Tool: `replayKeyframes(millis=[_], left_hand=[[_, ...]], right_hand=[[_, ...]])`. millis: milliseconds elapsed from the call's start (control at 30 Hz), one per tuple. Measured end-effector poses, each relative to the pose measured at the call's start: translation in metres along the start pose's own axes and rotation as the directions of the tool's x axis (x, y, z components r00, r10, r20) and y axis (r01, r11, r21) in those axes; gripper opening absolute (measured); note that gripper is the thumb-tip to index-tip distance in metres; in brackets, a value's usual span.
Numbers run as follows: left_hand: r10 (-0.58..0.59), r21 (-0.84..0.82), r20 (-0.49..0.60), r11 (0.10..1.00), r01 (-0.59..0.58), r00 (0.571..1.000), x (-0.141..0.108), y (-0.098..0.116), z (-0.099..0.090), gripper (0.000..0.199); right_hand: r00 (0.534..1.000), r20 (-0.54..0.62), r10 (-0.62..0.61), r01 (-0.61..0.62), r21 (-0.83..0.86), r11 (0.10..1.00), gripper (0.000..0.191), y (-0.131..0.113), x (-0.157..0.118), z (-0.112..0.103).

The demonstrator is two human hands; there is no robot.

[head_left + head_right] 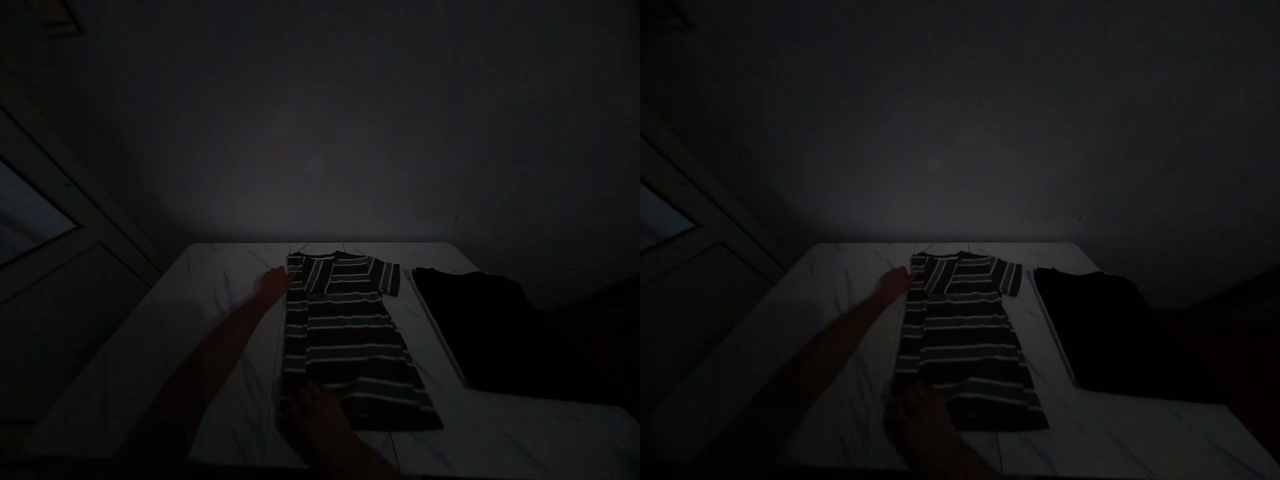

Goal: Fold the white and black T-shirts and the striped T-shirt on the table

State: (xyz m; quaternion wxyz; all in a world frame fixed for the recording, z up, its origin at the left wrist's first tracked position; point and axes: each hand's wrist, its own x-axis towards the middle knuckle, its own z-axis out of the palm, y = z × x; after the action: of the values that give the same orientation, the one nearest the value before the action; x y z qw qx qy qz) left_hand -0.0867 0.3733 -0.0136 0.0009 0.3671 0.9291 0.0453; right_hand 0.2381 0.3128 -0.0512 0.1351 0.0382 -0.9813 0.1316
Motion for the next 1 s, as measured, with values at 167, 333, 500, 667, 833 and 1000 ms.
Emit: replayKeyframes(millis=[167,333,500,667,833,1000], left_hand=[[0.034,-0.030,0.060,0.999,-0.032,0.998,0.000,0.003,0.005,0.040],[0.069,-0.066,0.028,0.996,-0.067,0.997,-0.010,0.000,0.006,0.031],[0.121,-0.049,-0.063,0.991,-0.124,0.991,-0.018,0.002,0.004,0.032],[0.365,-0.012,-0.161,0.928,-0.372,0.917,-0.041,0.013,0.011,0.055],[0.551,0.104,-0.082,0.834,-0.543,0.831,-0.058,0.008,0.027,0.066],[0.483,0.122,-0.091,0.873,-0.472,0.871,-0.045,0.007,0.028,0.063]], right_hand=[[0.986,-0.127,-0.107,0.099,-0.063,0.993,0.011,0.001,-0.008,0.016],[0.976,-0.118,-0.182,0.172,-0.091,0.981,0.016,0.000,-0.013,0.016],[0.983,-0.112,-0.144,0.139,-0.048,0.989,0.019,-0.001,-0.010,0.009],[0.970,-0.110,-0.216,0.205,-0.103,0.973,0.046,0.007,-0.011,0.007],[0.960,-0.135,-0.245,0.217,-0.193,0.957,0.041,0.017,-0.017,0.040],[0.953,-0.210,-0.217,0.166,-0.233,0.958,0.031,0.013,-0.006,0.071]])
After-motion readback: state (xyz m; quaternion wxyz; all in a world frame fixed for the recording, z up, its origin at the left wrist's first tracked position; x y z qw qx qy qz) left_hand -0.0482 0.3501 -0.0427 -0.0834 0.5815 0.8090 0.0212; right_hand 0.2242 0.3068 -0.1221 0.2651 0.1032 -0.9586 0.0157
